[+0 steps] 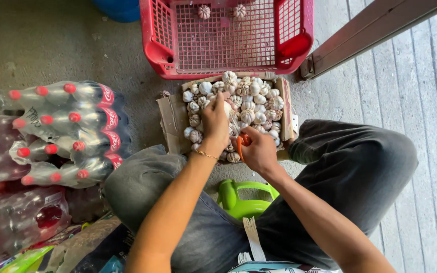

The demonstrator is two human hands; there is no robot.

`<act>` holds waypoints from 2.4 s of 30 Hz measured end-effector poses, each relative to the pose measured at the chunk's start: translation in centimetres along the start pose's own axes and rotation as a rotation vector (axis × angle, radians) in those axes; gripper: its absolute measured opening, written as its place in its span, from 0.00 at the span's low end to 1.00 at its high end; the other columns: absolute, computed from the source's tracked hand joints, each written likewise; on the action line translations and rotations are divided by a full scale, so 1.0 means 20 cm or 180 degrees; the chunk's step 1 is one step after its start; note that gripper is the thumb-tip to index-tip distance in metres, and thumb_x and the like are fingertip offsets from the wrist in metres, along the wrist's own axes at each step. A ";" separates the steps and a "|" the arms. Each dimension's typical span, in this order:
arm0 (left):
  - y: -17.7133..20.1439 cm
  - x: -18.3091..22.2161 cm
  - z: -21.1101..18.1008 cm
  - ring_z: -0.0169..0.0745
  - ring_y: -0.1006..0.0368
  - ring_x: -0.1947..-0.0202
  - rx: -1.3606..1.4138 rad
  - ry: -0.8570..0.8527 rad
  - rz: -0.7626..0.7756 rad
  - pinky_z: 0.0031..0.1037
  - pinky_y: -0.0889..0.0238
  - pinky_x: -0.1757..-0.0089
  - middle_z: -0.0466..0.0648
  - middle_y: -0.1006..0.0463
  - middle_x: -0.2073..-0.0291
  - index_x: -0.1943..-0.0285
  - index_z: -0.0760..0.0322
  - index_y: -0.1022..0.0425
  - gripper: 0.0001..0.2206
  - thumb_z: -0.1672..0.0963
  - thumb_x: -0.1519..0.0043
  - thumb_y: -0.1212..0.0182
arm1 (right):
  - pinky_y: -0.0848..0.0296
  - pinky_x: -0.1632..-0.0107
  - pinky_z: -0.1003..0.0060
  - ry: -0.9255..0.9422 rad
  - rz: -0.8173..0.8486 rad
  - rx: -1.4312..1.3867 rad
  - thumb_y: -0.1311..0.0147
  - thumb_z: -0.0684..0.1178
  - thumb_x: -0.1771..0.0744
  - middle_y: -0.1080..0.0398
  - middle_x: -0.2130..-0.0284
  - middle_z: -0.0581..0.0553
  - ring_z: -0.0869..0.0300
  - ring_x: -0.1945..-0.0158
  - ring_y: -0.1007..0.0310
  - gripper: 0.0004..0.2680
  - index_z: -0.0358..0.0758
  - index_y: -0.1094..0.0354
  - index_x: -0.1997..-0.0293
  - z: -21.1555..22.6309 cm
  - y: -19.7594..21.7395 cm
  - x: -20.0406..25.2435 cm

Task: Cleaning and sorting individual garlic bulbs from a large box.

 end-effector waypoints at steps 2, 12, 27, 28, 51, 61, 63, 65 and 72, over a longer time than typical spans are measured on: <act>0.00 0.08 0.02 0.32 0.27 0.71 0.0105 0.0013 -0.0132 0.21 0.34 0.71 0.45 0.25 0.68 0.48 0.71 0.21 0.18 0.51 0.28 0.49 | 0.30 0.71 0.55 0.0101 -0.0026 0.0203 0.37 0.55 0.38 0.27 0.79 0.40 0.48 0.77 0.26 0.11 0.40 0.25 0.61 -0.03 -0.01 0.00; 0.07 0.19 0.28 0.38 0.24 0.68 0.0837 0.0455 -0.0612 0.25 0.27 0.67 0.48 0.24 0.64 0.51 0.67 0.30 0.14 0.51 0.30 0.46 | 0.35 0.76 0.58 -0.0426 0.0981 -0.0223 0.35 0.51 0.38 0.29 0.84 0.43 0.55 0.80 0.32 0.09 0.36 0.24 0.66 -0.12 0.04 0.03; 0.09 0.06 0.45 0.51 0.21 0.60 0.1862 0.1314 -0.0047 0.34 0.22 0.56 0.59 0.21 0.60 0.51 0.72 0.30 0.22 0.47 0.27 0.58 | 0.54 0.80 0.74 -0.2414 0.2206 -0.5155 0.50 0.49 0.29 0.47 0.90 0.61 0.71 0.90 0.53 0.05 0.47 0.34 0.63 -0.24 -0.15 0.10; 0.07 0.07 0.43 0.51 0.21 0.60 0.1859 0.1322 -0.0053 0.34 0.22 0.56 0.59 0.21 0.60 0.51 0.72 0.30 0.22 0.47 0.27 0.58 | 0.54 0.80 0.74 -0.2424 0.2203 -0.5159 0.50 0.49 0.29 0.47 0.90 0.61 0.71 0.90 0.53 0.05 0.47 0.34 0.63 -0.23 -0.15 0.11; 0.14 0.04 0.16 0.47 0.25 0.45 0.1477 0.0628 0.0019 0.44 0.33 0.46 0.50 0.21 0.51 0.46 0.60 0.28 0.24 0.42 0.29 0.59 | 0.37 0.77 0.58 -0.1522 0.1101 -0.1200 0.38 0.56 0.35 0.31 0.82 0.44 0.57 0.83 0.35 0.12 0.35 0.28 0.65 -0.24 -0.08 0.01; 0.15 0.05 0.08 0.43 0.25 0.53 0.0915 0.0514 -0.0274 0.43 0.32 0.50 0.50 0.21 0.55 0.47 0.60 0.28 0.22 0.43 0.30 0.57 | 0.29 0.65 0.52 -0.0629 0.0799 0.0631 0.37 0.57 0.36 0.26 0.75 0.34 0.43 0.71 0.24 0.15 0.32 0.28 0.60 -0.16 0.04 -0.07; 0.17 0.04 0.11 0.45 0.24 0.53 0.1023 0.0362 -0.0269 0.41 0.30 0.50 0.52 0.21 0.56 0.48 0.63 0.28 0.21 0.45 0.28 0.56 | 0.30 0.68 0.55 -0.0513 0.0765 0.0033 0.35 0.57 0.38 0.28 0.79 0.34 0.45 0.75 0.28 0.16 0.33 0.29 0.58 0.04 0.10 -0.04; 0.13 0.07 0.08 0.45 0.23 0.54 0.1068 0.0252 -0.0261 0.41 0.28 0.51 0.52 0.21 0.57 0.49 0.64 0.29 0.20 0.46 0.28 0.55 | 0.31 0.69 0.56 -0.0411 0.0772 0.0089 0.34 0.57 0.38 0.29 0.80 0.36 0.48 0.77 0.29 0.16 0.33 0.29 0.58 0.06 0.07 -0.01; 0.06 0.12 0.11 0.47 0.21 0.56 0.1251 0.0031 -0.0168 0.36 0.22 0.53 0.53 0.21 0.58 0.52 0.71 0.26 0.15 0.51 0.28 0.47 | 0.34 0.73 0.61 -0.0158 0.0481 -0.0138 0.36 0.52 0.36 0.31 0.83 0.42 0.58 0.81 0.33 0.11 0.35 0.26 0.57 -0.11 -0.05 0.03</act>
Point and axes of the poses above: each hand's wrist, its own x-axis away from the middle knuckle, its own y-axis out of the back of the hand, z = x × y, the point moved 3 cm from there along -x, towards the middle knuckle
